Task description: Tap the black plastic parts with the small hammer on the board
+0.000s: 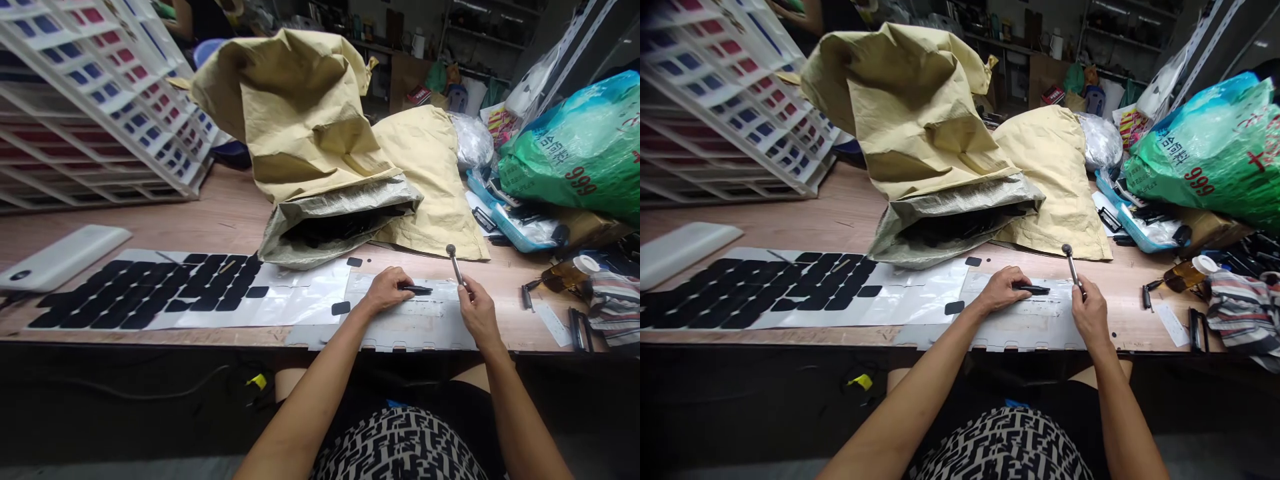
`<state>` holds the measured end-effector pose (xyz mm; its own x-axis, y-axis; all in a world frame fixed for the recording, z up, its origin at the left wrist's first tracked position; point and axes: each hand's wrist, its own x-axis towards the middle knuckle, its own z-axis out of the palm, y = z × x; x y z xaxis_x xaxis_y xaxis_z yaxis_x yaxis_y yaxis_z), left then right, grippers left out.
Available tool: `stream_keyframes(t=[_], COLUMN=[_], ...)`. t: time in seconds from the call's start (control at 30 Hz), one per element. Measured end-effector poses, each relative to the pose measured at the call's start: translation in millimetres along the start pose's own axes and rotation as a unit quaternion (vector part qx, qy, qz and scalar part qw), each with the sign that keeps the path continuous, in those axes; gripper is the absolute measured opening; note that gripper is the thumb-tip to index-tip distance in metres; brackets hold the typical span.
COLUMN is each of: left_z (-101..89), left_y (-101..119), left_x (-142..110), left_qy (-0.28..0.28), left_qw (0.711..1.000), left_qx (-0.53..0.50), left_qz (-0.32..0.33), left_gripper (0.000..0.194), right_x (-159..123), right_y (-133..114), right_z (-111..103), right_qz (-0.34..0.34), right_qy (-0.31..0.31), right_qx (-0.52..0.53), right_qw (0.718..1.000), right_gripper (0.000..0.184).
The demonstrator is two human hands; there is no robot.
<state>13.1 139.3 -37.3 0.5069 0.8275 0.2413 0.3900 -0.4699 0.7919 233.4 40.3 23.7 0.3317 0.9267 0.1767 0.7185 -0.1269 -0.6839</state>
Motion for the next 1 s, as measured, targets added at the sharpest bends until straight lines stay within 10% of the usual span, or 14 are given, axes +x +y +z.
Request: stream_keyframes(t=[0.27,1.0], left_z=[2.1,0.2], left_y=[-5.8,-8.4], left_x=[0.7,4.9], left_qy=[0.004,-0.005], left_qw=[1.000,0.998], left_qx=[-0.011,-0.056], left_qz=[-0.003,-0.004], left_gripper=[0.013,0.010], right_x=[-58.5,-59.4], right_y=[-27.4,-14.5], right_z=[10.3,11.6], right_qz=[-0.116,-0.125], right_qy=[-0.095,-0.058], right_qx=[0.060,-0.056], right_qw=[0.987,0.989], right_gripper=[0.039,0.039])
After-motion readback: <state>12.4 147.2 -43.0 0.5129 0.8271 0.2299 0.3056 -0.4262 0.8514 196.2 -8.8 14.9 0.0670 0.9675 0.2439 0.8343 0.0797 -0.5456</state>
